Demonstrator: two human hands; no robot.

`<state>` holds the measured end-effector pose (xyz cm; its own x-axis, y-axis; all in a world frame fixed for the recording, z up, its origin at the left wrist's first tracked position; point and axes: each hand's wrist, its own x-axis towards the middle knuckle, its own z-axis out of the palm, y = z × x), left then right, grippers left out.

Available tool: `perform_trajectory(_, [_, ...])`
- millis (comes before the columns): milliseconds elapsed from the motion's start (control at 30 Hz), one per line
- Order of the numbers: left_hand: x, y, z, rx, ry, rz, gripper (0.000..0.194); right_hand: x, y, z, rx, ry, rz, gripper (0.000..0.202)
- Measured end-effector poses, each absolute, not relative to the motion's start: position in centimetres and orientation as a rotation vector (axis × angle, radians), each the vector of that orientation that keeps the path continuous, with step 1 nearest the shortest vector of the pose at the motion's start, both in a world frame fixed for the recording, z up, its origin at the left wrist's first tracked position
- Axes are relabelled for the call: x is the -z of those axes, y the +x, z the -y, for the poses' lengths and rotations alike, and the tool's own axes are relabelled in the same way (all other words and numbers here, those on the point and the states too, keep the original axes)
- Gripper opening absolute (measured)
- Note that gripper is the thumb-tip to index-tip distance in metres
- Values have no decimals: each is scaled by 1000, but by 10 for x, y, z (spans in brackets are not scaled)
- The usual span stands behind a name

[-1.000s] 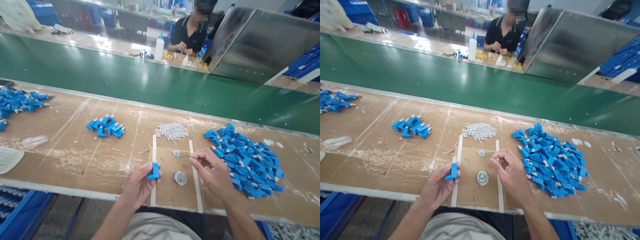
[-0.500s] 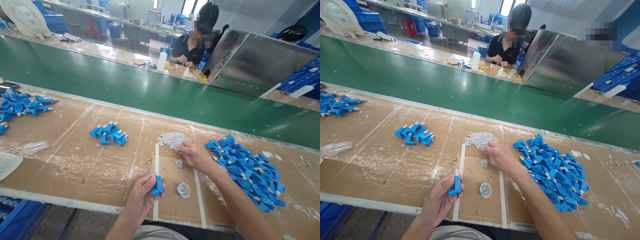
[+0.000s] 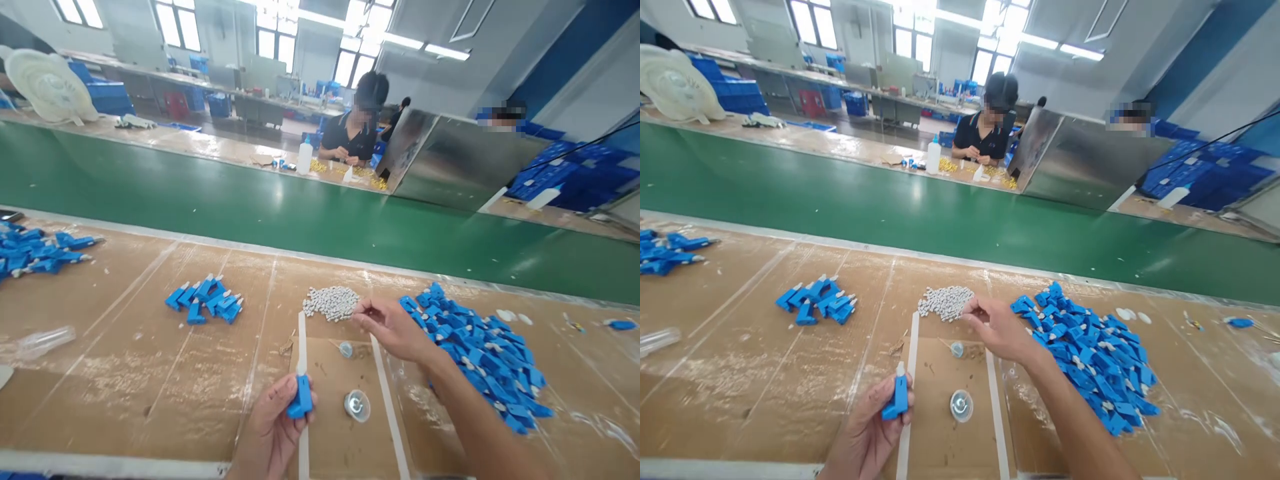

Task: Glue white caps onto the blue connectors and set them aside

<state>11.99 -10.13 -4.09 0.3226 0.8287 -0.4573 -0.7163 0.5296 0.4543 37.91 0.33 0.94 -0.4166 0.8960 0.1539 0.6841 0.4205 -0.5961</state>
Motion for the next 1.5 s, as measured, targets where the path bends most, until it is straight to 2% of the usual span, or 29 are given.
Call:
perform_trajectory(167, [12,127,89,-1016,260,-696,31,-20,382,28,-1193,-1046,1410,26])
perform_trajectory(333, [-19,147,81,-937,396,-564,29,-29,374,58,-1343,-810,867,19])
perform_trajectory(467, [-30,167,81,-875,474,-503,28,-32,372,80,-1422,-754,687,20])
perform_trajectory(667, [-34,191,84,-846,596,-544,30,-35,371,108,-1365,-863,665,20])
perform_trajectory(1033, [-20,200,85,-888,746,-608,36,-38,354,129,-1103,-1080,1016,10])
perform_trajectory(1500, [-6,198,81,-919,970,-618,31,-30,347,125,-989,-1151,1126,3])
